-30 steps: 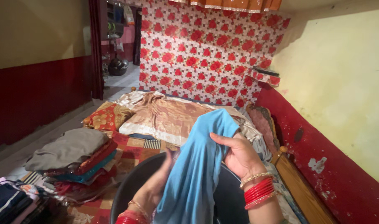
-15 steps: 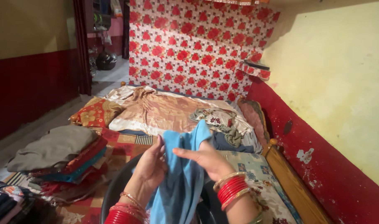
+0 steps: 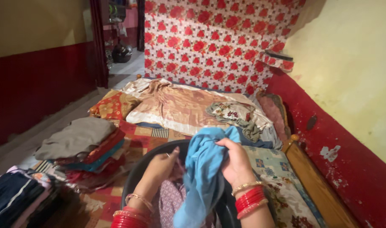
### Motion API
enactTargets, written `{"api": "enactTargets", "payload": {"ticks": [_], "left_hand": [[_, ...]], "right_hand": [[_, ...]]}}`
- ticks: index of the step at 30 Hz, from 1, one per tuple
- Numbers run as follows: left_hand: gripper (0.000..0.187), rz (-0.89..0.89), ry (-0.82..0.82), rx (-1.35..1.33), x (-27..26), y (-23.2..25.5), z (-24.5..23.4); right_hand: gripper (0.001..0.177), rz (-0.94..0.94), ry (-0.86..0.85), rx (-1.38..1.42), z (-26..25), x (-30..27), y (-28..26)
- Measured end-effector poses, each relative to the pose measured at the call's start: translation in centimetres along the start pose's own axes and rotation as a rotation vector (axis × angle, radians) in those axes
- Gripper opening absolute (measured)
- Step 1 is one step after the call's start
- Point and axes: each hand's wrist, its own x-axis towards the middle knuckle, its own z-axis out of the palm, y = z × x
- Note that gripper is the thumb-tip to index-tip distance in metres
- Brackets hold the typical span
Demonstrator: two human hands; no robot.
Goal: The person folds a brown garment and a light blue garment by hand on a bed, smoothing and aligning edges before placing them into a neat stack. The person handles the garments one at a time, folding them into compact rectangles and stacking them on the bed.
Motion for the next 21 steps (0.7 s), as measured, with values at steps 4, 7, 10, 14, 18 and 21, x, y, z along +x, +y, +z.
{"api": "enactTargets", "payload": {"ticks": [4,7,10,14,18,21], "left_hand": [[0.085,-0.11,-0.234,0.239,-1.6,-1.4,1.8],[0.084,-0.012,-0.421,-0.017,-2.9,-1.5,3.1],[0.086,-0.04,-0.487,-0.196,-3.7,-0.7,3.7],[0.092,0.18,-0.299,-0.296,-4.3,1.6,3.7],[0.11,0.038,-0.081,-0.408,-5.1,3.4,2.4],[0.103,-0.158,0.105,-0.275,-5.0,3.4,0.5]], "right_hand": [[0.021,0.061,0.039,0.06,-0.1,-1.7,0.9],[0.021,0.108,0.052,0.018,0.0,-2.5,1.6],[0.015,0.034,0.003,-0.078,-0.1,-2.8,2.1],[0.021,-0.121,-0.024,-0.237,0.2,-3.0,2.5],[0.028,-0.039,0.097,-0.394,0.6,-3.5,1.7],[0.031,-0.097,0.128,-0.343,1.1,-3.4,1.2]]}}
